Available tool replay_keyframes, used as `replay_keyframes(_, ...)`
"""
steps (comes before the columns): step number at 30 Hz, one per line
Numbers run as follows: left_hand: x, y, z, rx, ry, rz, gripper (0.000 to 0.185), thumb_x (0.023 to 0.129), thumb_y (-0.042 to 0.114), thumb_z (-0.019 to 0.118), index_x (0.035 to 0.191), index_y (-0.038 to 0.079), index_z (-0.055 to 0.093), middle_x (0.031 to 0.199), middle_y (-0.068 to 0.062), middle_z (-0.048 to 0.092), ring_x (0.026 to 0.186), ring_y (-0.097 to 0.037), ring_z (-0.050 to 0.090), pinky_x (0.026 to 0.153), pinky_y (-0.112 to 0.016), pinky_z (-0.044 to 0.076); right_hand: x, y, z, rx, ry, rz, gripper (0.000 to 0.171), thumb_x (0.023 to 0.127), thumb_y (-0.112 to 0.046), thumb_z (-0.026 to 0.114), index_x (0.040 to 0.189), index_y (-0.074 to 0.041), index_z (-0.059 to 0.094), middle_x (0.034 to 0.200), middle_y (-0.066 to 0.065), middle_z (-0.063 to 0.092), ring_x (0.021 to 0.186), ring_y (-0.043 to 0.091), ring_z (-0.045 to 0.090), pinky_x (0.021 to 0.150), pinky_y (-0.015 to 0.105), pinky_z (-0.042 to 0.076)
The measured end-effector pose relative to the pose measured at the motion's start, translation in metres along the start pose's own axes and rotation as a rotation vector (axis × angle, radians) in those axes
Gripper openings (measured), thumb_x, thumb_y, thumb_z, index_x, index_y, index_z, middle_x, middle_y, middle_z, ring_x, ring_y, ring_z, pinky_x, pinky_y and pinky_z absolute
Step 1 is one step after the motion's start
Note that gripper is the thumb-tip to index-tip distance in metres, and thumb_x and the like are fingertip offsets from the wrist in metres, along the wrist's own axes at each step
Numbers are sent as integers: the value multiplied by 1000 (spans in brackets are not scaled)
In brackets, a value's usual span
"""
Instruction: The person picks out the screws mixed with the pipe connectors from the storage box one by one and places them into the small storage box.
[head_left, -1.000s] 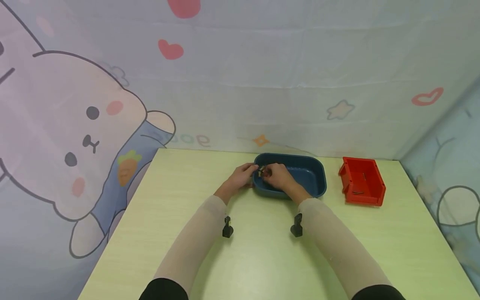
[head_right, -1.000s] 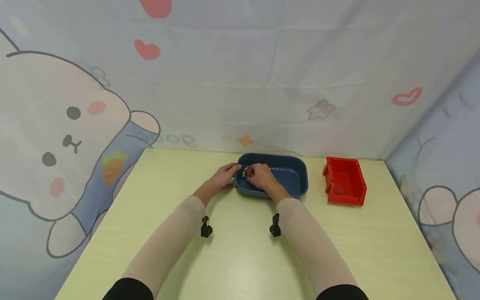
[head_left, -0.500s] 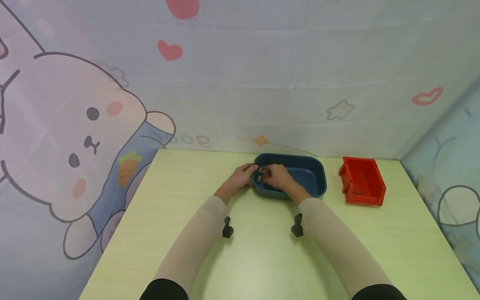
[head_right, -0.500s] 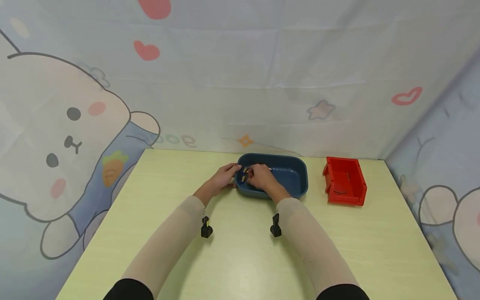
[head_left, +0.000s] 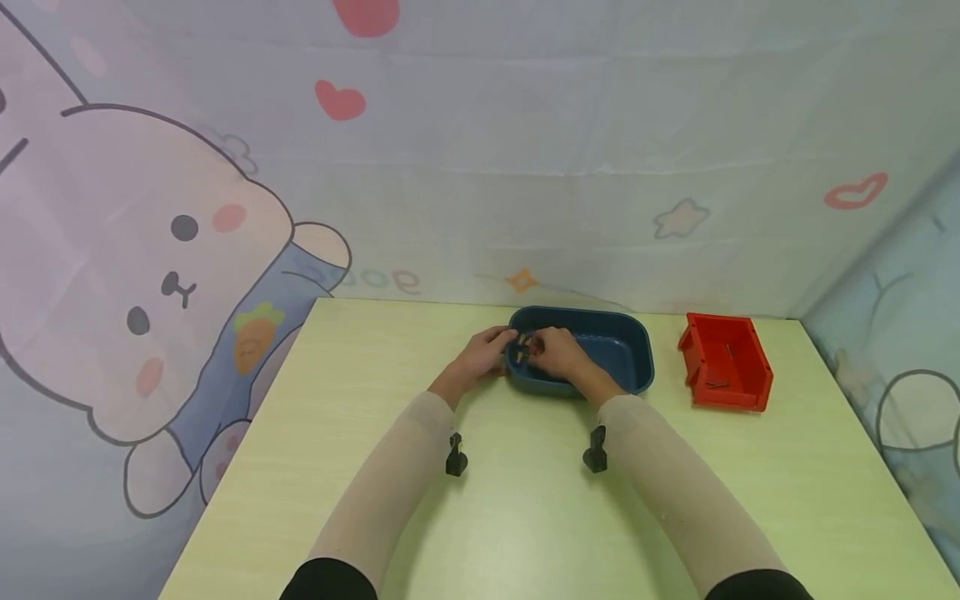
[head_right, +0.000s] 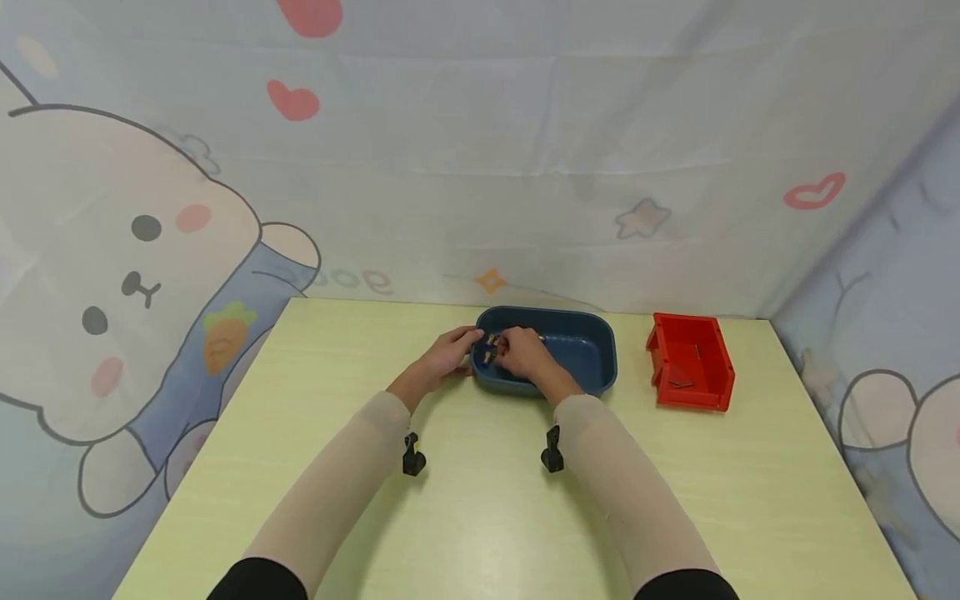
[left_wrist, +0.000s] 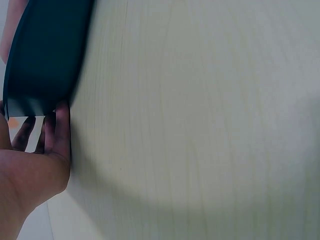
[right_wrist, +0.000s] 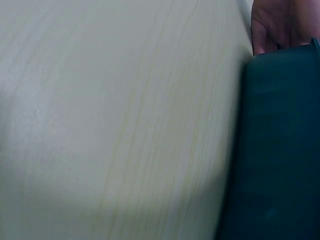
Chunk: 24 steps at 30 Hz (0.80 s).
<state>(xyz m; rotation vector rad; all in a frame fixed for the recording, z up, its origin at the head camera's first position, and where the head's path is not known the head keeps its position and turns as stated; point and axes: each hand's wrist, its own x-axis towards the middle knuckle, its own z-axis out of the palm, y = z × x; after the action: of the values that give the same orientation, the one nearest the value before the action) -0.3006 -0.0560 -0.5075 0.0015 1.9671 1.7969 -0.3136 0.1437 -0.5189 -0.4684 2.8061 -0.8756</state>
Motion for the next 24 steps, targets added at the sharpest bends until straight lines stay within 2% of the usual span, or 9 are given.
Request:
replay_keyframes(10, 1, 0, 1, 8, 17, 2, 54, 112, 40, 55, 158, 13, 51, 160, -13, 47, 138, -29, 53, 96, -39, 60, -4, -3, -6, 92, 13, -12, 7, 96, -11, 76, 94, -4, 73, 90, 8, 73, 78, 23, 66, 75, 42, 58)
replay_keyframes(24, 3, -4, 1, 5, 13, -11, 54, 112, 41, 56, 158, 13, 51, 158, -14, 49, 134, -29, 57, 95, -37, 60, -7, -2, -13, 101, -8, -30, 5, 95, -9, 74, 92, -5, 74, 87, 6, 72, 76, 21, 63, 75, 41, 56)
